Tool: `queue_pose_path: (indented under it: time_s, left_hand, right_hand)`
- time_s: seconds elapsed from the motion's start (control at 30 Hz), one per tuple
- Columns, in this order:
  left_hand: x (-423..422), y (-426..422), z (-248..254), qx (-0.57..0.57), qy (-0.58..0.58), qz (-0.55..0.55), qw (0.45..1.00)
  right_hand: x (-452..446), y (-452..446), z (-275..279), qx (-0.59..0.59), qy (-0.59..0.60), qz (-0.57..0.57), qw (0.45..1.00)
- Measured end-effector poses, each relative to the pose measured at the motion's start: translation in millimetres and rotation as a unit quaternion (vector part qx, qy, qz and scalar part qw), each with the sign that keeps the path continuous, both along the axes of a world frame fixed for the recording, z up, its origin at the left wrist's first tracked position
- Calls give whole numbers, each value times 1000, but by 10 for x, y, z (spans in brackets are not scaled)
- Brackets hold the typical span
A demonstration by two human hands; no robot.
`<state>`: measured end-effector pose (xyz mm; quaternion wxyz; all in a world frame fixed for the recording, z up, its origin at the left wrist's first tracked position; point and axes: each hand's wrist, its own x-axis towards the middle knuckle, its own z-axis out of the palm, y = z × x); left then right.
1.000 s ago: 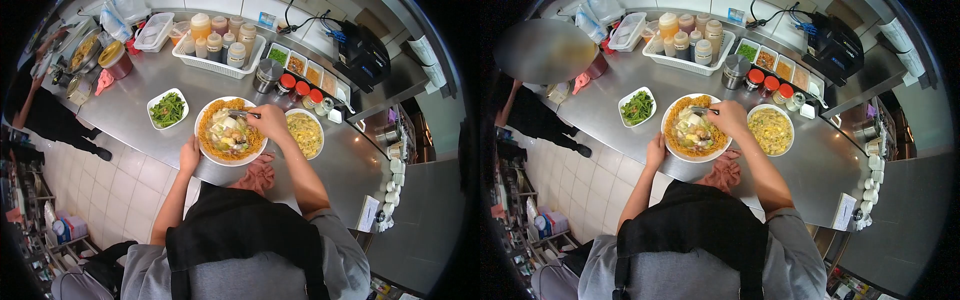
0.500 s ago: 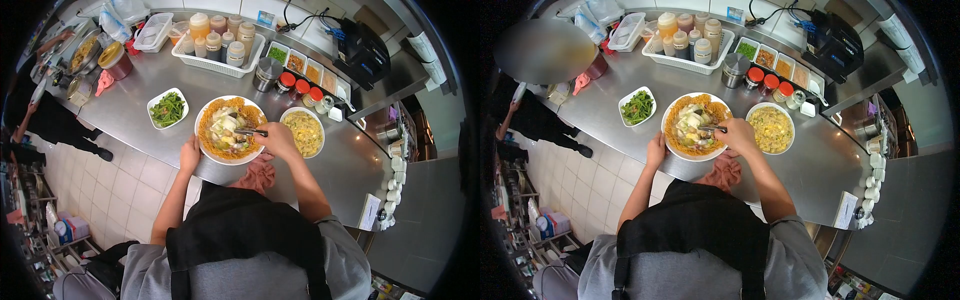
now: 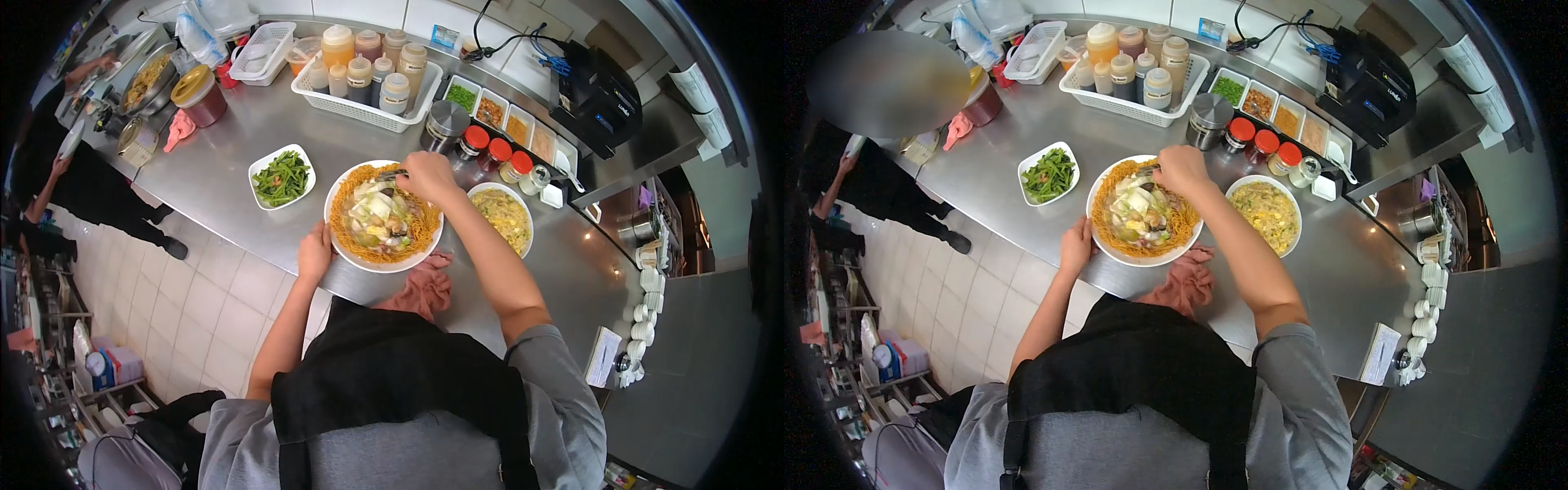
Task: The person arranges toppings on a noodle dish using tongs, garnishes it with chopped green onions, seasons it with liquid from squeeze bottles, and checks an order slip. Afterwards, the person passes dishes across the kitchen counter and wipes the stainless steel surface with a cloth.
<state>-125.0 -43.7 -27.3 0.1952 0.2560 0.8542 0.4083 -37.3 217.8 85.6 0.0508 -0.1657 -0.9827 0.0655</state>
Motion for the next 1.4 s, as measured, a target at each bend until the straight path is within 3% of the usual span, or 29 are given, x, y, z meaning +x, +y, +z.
queue_pose_path:
  time_s: [0.4,0.7,1.0,1.4]
  left_hand:
    - [-9,-1,-16,23,-17,-13,1000]
    - [33,12,38,29,-29,5,999]
    - [-1,11,-24,12,-15,4,1000]
    - [17,11,16,31,-29,-1,999]
  right_hand:
    - [-152,110,-11,-40,-42,31,998]
    - [53,105,284,-96,27,-11,995]
    - [-124,103,14,-31,-82,8,996]
    - [-16,-18,141,-24,-28,27,999]
